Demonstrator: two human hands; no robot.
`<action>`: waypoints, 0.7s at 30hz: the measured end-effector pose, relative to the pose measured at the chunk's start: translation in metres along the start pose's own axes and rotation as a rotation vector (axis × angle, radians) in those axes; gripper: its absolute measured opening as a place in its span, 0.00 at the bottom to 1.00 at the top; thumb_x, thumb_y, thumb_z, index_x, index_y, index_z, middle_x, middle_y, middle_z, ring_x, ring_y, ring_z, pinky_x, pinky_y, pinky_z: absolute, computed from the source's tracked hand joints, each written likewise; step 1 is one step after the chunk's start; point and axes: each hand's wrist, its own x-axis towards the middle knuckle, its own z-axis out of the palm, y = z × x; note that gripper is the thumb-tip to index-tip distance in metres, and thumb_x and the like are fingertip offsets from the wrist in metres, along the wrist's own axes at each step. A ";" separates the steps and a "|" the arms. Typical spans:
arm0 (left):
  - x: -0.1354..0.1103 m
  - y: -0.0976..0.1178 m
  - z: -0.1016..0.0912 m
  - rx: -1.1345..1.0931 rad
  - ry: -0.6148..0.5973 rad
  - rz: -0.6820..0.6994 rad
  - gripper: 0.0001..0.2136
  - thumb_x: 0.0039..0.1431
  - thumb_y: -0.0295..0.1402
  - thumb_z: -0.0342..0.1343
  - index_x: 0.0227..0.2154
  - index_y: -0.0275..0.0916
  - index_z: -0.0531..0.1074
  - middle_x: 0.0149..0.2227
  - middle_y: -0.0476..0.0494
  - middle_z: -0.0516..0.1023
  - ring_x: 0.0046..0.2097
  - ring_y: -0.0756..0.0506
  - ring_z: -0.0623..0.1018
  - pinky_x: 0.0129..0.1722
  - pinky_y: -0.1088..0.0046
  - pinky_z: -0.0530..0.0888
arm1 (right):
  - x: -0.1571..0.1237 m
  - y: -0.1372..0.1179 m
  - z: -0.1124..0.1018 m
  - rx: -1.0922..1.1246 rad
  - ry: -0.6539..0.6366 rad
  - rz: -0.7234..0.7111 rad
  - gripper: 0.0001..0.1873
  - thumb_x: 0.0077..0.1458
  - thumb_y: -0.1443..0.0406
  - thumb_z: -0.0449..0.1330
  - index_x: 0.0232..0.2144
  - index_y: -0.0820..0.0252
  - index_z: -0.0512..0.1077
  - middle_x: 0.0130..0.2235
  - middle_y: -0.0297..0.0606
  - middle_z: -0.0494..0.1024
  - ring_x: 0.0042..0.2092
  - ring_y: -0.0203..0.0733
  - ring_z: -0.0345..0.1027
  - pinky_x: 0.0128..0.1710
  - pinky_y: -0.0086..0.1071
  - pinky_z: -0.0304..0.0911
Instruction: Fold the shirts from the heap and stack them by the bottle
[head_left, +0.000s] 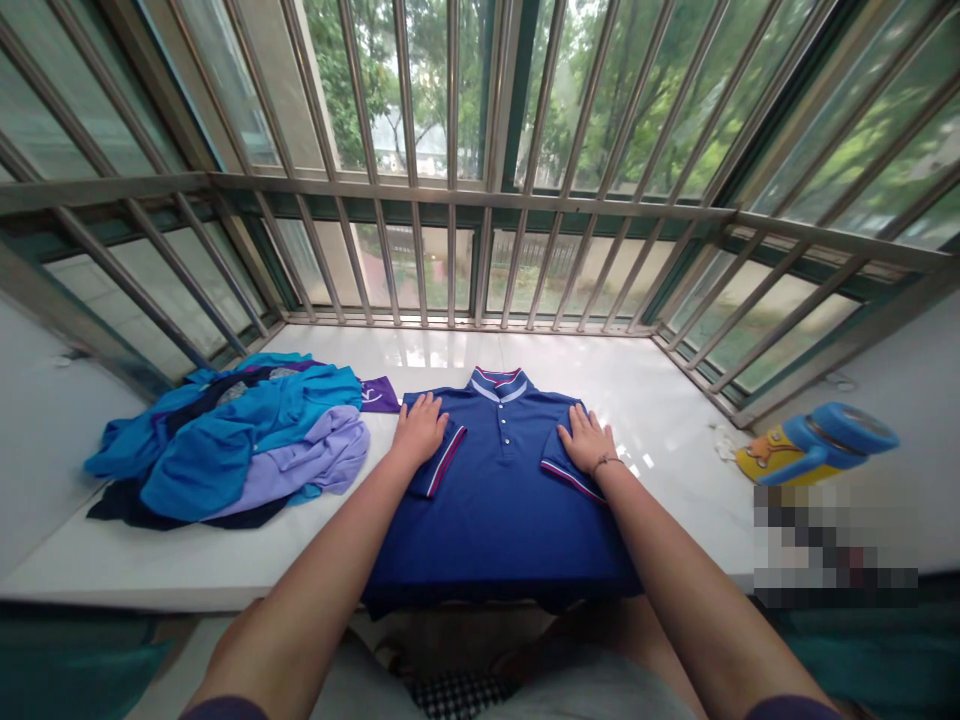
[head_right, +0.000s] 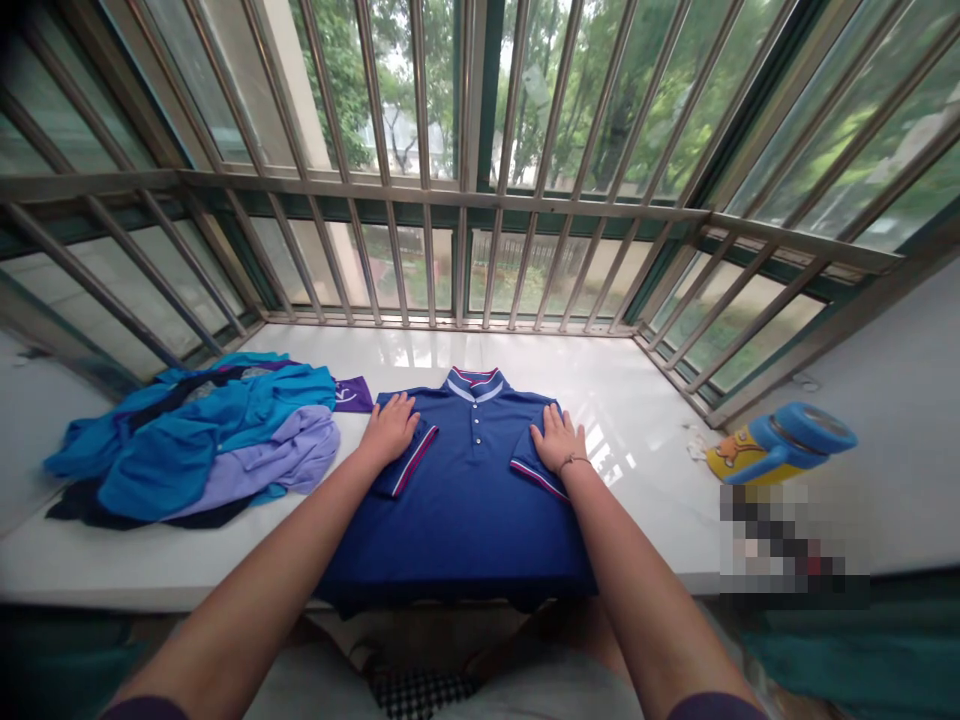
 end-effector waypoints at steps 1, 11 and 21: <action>0.007 -0.004 -0.002 0.019 -0.020 -0.026 0.31 0.78 0.47 0.37 0.76 0.40 0.62 0.79 0.34 0.57 0.79 0.34 0.57 0.77 0.40 0.54 | -0.001 -0.001 -0.001 -0.004 -0.007 0.007 0.41 0.76 0.46 0.38 0.81 0.58 0.47 0.82 0.44 0.42 0.81 0.61 0.37 0.77 0.65 0.40; 0.049 -0.017 -0.010 -0.085 0.045 -0.107 0.25 0.75 0.33 0.46 0.70 0.37 0.69 0.74 0.27 0.66 0.76 0.30 0.64 0.77 0.36 0.48 | 0.018 -0.049 -0.024 0.108 0.192 -0.186 0.23 0.74 0.59 0.52 0.61 0.60 0.78 0.67 0.52 0.75 0.70 0.55 0.63 0.75 0.50 0.48; 0.090 0.029 -0.009 -0.346 -0.048 0.142 0.16 0.76 0.36 0.50 0.57 0.40 0.79 0.61 0.37 0.82 0.64 0.41 0.79 0.66 0.68 0.72 | 0.094 -0.105 -0.026 0.282 0.083 -0.190 0.21 0.69 0.55 0.59 0.55 0.58 0.82 0.58 0.48 0.83 0.60 0.53 0.76 0.65 0.42 0.66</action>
